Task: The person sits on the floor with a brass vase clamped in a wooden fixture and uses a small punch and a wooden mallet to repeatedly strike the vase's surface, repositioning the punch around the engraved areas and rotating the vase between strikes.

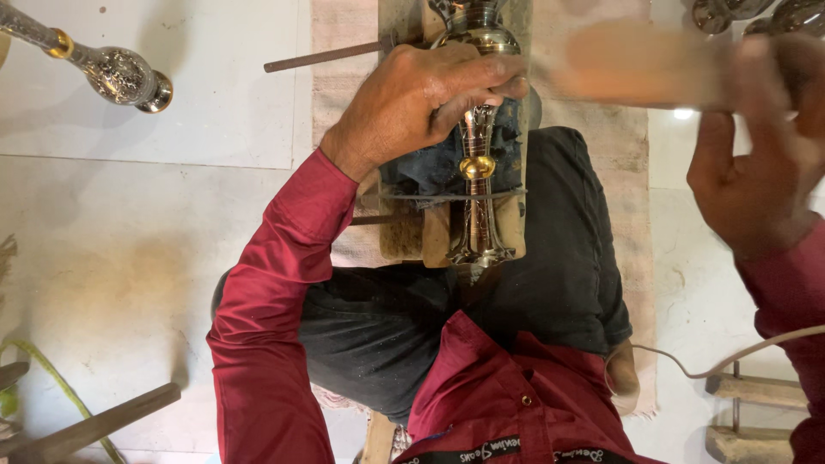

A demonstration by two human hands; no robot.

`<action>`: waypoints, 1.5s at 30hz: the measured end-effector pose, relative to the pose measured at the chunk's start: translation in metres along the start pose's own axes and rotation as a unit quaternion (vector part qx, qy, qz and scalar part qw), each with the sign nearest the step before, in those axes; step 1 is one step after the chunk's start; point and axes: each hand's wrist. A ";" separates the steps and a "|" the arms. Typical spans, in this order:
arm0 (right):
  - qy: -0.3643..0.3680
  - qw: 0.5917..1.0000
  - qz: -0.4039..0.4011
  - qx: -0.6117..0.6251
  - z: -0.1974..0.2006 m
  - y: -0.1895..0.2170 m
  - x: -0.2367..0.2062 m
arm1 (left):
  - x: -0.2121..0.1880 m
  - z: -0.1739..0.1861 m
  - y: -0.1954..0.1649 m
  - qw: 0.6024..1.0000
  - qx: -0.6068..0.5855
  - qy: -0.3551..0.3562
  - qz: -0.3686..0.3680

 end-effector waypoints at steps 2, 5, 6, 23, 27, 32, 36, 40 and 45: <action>0.057 0.996 0.001 -0.065 0.001 0.000 0.001 | 0.000 0.001 0.000 0.999 0.033 0.024 0.018; 0.002 1.000 0.011 0.004 0.001 0.002 0.003 | 0.000 0.002 -0.001 0.999 -0.036 0.004 0.008; 0.004 1.000 0.010 0.012 0.000 0.003 0.004 | 0.000 0.002 -0.001 1.000 -0.018 0.012 0.017; 0.018 0.999 -0.030 -0.023 0.008 0.009 0.001 | 0.005 0.004 -0.003 0.999 -0.034 0.006 0.014; 0.053 0.997 -0.012 -0.048 0.004 0.010 0.002 | 0.005 0.002 -0.004 0.999 -0.010 0.018 0.038; -0.016 0.999 -0.039 0.026 0.003 0.019 0.007 | 0.004 0.000 -0.002 0.999 -0.041 0.007 0.030; 0.059 0.990 -0.073 -0.106 0.009 0.023 0.004 | 0.002 -0.004 0.001 1.000 -0.016 -0.019 0.018; 0.070 0.981 -0.041 -0.178 -0.011 0.018 -0.006 | -0.001 -0.002 0.007 0.998 -0.015 -0.058 0.027; 0.078 0.988 -0.134 -0.006 -0.036 0.015 -0.018 | 0.002 0.003 0.009 0.999 -0.006 -0.046 0.002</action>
Point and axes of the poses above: each hand's wrist, its own x-axis towards the middle knuckle, its own z-axis out of the back of the hand, y = z × x, and after that the axes turned 5 degrees about -y, right-handed
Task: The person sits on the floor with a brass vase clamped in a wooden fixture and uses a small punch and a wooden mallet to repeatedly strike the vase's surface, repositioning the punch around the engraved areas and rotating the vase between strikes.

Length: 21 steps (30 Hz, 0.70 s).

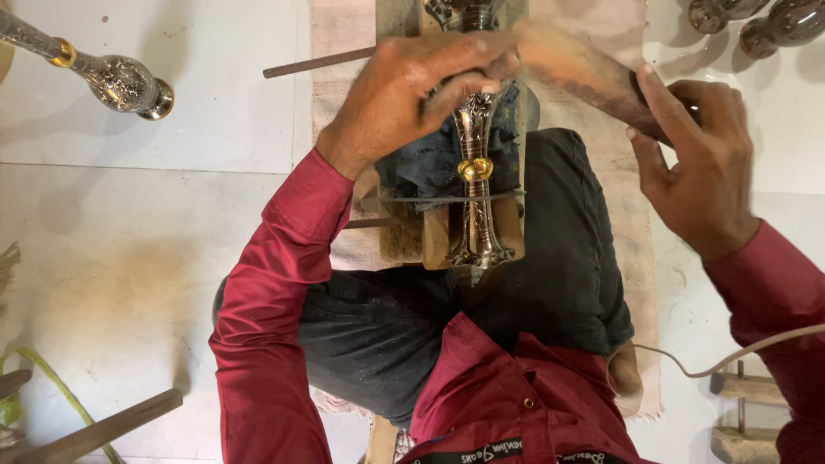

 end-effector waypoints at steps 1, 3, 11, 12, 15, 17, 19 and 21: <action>0.006 1.000 -0.004 -0.010 -0.002 0.000 0.000 | 0.000 0.001 -0.002 1.000 0.006 0.010 -0.003; 0.007 0.999 0.001 -0.042 -0.001 0.003 0.000 | 0.002 0.001 -0.007 0.999 0.007 0.034 0.003; -0.025 0.973 0.064 -0.221 0.005 0.002 0.003 | 0.021 0.004 -0.007 0.993 0.039 0.108 0.000; -0.043 0.989 0.040 -0.136 0.003 -0.001 0.001 | 0.022 0.005 -0.007 0.994 0.015 0.108 -0.003; -0.090 0.994 -0.018 0.067 0.000 -0.006 -0.007 | 0.021 0.007 -0.011 0.994 -0.034 0.106 0.002; -0.113 0.989 -0.027 0.095 0.004 -0.010 -0.011 | 0.022 0.006 -0.013 0.995 -0.030 0.096 0.001; -0.100 0.990 -0.013 0.094 0.009 -0.013 -0.013 | 0.022 0.007 -0.014 0.994 -0.030 0.105 0.005; -0.094 0.994 0.015 0.044 0.011 -0.013 -0.013 | 0.023 0.007 -0.013 0.994 -0.034 0.105 0.006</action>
Point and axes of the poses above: each hand's wrist, its own x-axis towards the middle knuckle, its own z-axis out of the back of the hand, y = z × x, and after that the axes turned 5 degrees about -y, right-handed
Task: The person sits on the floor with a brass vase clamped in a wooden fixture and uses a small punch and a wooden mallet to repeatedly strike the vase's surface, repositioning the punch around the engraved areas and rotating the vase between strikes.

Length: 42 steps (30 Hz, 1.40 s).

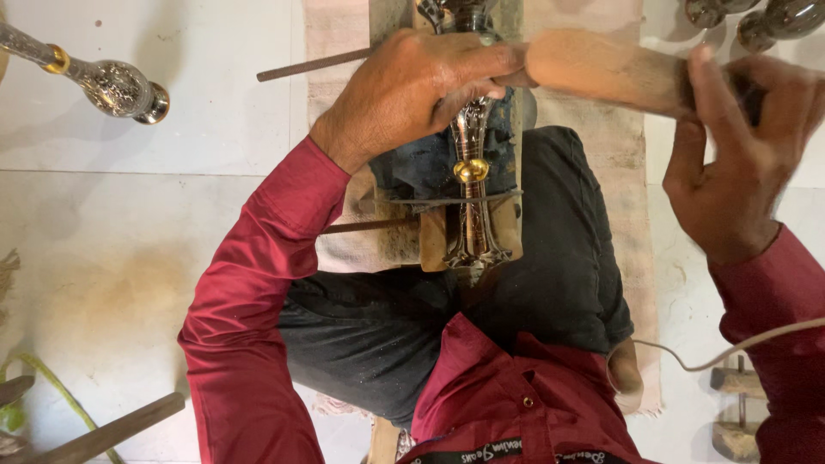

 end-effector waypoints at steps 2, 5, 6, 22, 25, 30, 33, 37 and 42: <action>-0.011 0.996 0.040 -0.080 0.001 0.002 0.001 | 0.000 0.000 0.000 1.000 -0.011 -0.006 0.001; -0.001 0.999 0.003 -0.039 -0.002 0.003 0.001 | 0.002 0.000 0.000 0.998 0.059 -0.015 -0.021; -0.003 0.999 0.006 -0.039 -0.003 0.003 0.001 | 0.002 0.000 0.000 0.998 0.055 -0.016 -0.017; -0.007 0.974 0.107 -0.200 0.007 0.006 0.014 | 0.006 0.001 0.002 0.999 0.036 0.004 -0.033; 0.005 0.976 0.111 -0.190 0.010 0.012 0.021 | 0.006 0.003 0.001 0.999 0.035 0.012 -0.024; -0.007 0.978 0.107 -0.177 0.009 0.009 0.018 | 0.007 0.005 0.001 0.999 0.023 0.011 -0.041; -0.042 0.989 0.096 -0.108 0.002 0.002 0.011 | 0.008 0.004 0.001 0.998 0.047 0.026 -0.029; -0.047 0.990 0.095 -0.096 -0.001 -0.007 0.005 | 0.010 0.004 0.002 0.998 0.041 0.025 -0.040; -0.046 0.992 0.090 -0.079 0.004 -0.005 0.004 | 0.012 0.005 0.001 0.997 0.031 0.005 -0.074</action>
Point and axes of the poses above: each hand's wrist, its own x-axis towards the middle knuckle, its own z-axis out of the back of the hand, y = z × x, and after that the axes turned 5 degrees about -y, right-handed
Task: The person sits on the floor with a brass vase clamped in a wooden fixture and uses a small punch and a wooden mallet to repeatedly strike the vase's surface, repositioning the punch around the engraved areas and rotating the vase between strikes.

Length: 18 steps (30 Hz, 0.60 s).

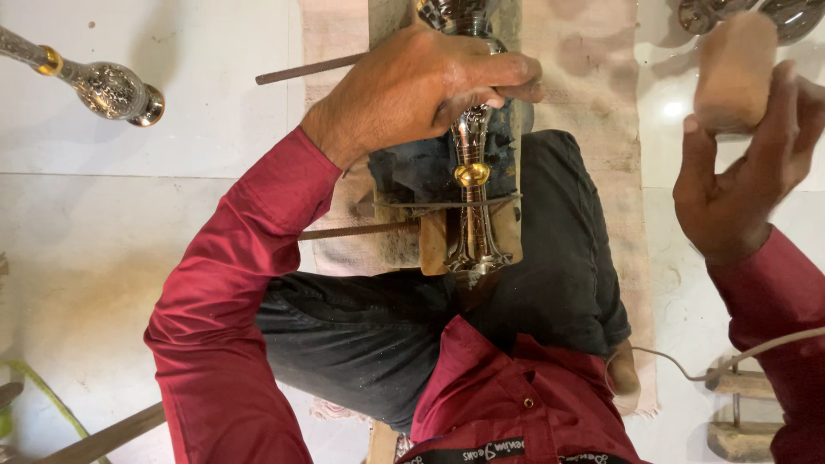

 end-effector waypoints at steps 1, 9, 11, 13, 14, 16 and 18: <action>0.037 0.998 0.011 -0.046 0.004 0.000 0.001 | 0.001 0.000 0.000 0.999 0.015 0.019 0.023; 0.044 0.998 -0.030 -0.027 0.004 0.003 -0.001 | 0.001 0.002 -0.001 0.999 0.013 0.035 0.031; 0.017 0.999 -0.035 0.015 0.002 0.000 -0.003 | 0.003 0.002 0.001 1.000 -0.006 0.019 0.006; 0.004 1.000 -0.027 0.017 0.002 -0.001 -0.004 | 0.004 0.002 0.001 1.000 -0.003 0.024 0.011; 0.003 1.000 -0.019 0.010 0.001 -0.002 -0.005 | 0.004 0.003 0.001 1.000 -0.002 0.026 0.017; 0.036 0.998 -0.045 0.026 0.003 0.000 -0.006 | 0.004 0.006 0.000 0.999 -0.018 0.031 0.016; 0.026 0.998 -0.042 0.030 0.006 0.001 -0.005 | 0.006 0.007 0.001 0.999 -0.024 0.030 0.007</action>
Point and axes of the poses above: each hand's wrist, its own x-axis towards the middle knuckle, its own z-axis out of the back of the hand, y = z × x, and after that the axes turned 5 degrees about -y, right-handed
